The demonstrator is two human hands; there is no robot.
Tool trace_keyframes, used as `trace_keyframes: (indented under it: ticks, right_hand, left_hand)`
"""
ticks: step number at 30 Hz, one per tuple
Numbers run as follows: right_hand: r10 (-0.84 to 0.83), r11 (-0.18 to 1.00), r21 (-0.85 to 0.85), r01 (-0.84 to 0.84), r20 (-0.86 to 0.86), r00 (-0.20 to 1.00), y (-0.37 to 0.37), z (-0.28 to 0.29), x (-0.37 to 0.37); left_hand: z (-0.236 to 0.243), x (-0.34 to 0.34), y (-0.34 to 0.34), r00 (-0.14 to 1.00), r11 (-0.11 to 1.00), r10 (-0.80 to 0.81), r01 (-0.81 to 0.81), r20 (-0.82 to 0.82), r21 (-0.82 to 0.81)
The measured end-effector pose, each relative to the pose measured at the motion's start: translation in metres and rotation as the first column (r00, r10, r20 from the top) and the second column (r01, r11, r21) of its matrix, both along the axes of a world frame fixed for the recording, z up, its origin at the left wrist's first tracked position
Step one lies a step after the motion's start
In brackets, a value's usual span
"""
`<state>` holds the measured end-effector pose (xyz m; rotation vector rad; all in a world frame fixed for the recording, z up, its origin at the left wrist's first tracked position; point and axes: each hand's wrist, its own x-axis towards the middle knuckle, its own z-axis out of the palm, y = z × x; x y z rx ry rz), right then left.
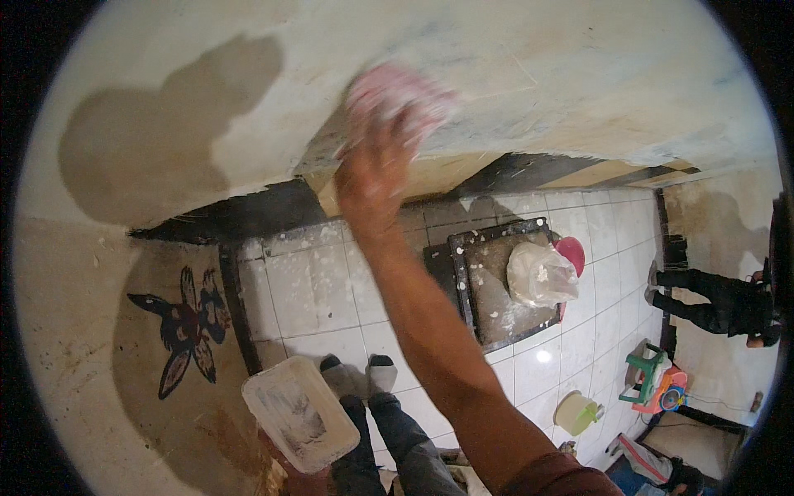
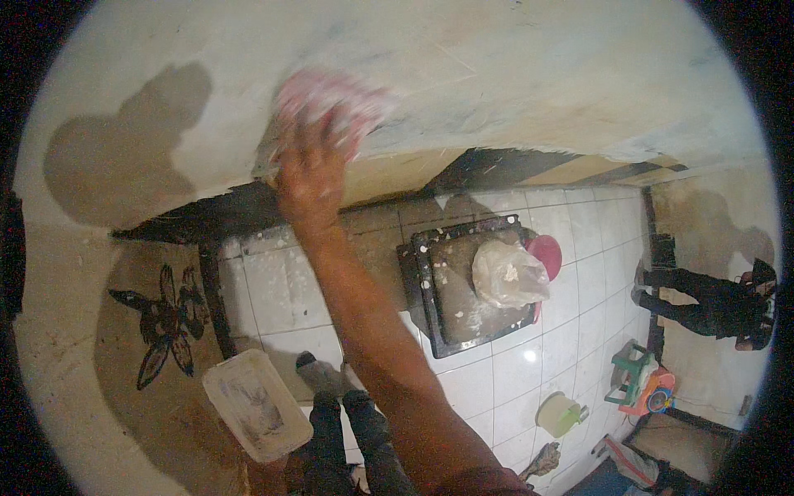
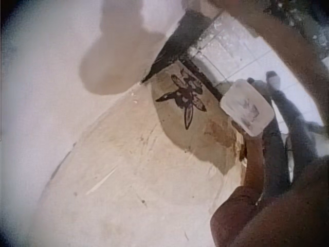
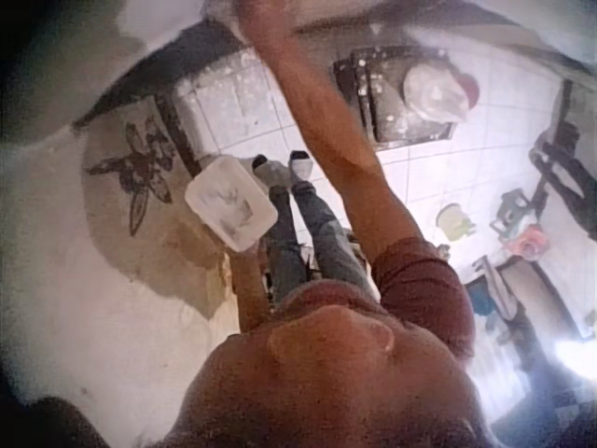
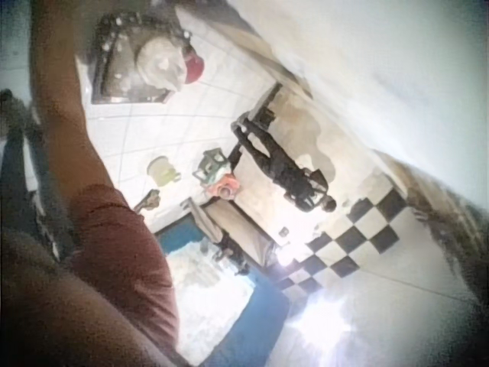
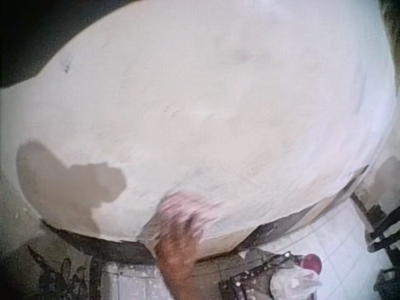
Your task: The person applies white plaster to a wall using a red putty knife, repeatedly spreading the compound over a damaged area of the wall next to a window.
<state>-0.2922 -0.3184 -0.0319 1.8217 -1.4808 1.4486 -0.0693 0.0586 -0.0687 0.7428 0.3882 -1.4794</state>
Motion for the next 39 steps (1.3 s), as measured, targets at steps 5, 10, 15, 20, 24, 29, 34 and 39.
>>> trace_keyframes:
  ticks: [5, 10, 15, 20, 24, 29, 34, 39]
  right_hand:
    - [0.215, 0.959, 0.180, -0.220, 0.047, 0.975, 0.077, 0.002, 0.020]
    - [0.009, 0.997, -0.071, -0.006, 0.035, 0.999, 0.008, 0.041, -0.018]
    - [0.285, 0.940, 0.231, -0.251, -0.126, 0.950, 0.046, -0.028, 0.012]
    - [-0.077, 0.928, 0.360, 0.098, -0.072, 0.994, 0.093, 0.033, -0.040]
    - [-0.342, 0.937, -0.051, 0.344, 0.051, 0.938, 0.050, 0.114, -0.108]
    - [-0.384, 0.883, -0.288, 0.370, 0.008, 0.923, -0.009, 0.103, -0.113]
    - [-0.129, 0.987, 0.087, 0.133, -0.052, 0.990, 0.007, -0.049, -0.006]
    - [0.068, 0.931, 0.359, -0.066, 0.007, 0.998, 0.076, -0.099, 0.021]
  left_hand:
    - [0.007, 0.013, 0.003, 0.999, 1.000, 0.024, -0.024, 0.044, -0.007]
    - [0.008, 0.007, -0.003, 0.999, 1.000, 0.014, -0.013, 0.037, -0.022]
    - [0.007, -0.001, -0.010, 1.000, 0.999, -0.003, 0.004, 0.025, -0.053]
    - [0.022, 0.002, -0.011, 0.999, 0.993, 0.015, -0.009, 0.050, -0.116]
    - [-0.024, 0.024, 0.011, 0.990, 0.997, 0.074, -0.075, 0.122, -0.002]
    - [0.012, 0.008, 0.000, 0.999, 0.999, 0.034, -0.034, 0.038, 0.005]
    - [0.016, 0.006, 0.001, 1.000, 1.000, 0.013, -0.013, 0.027, 0.011]
    - [0.016, 0.012, 0.010, 0.999, 0.999, 0.036, -0.037, 0.019, 0.034]
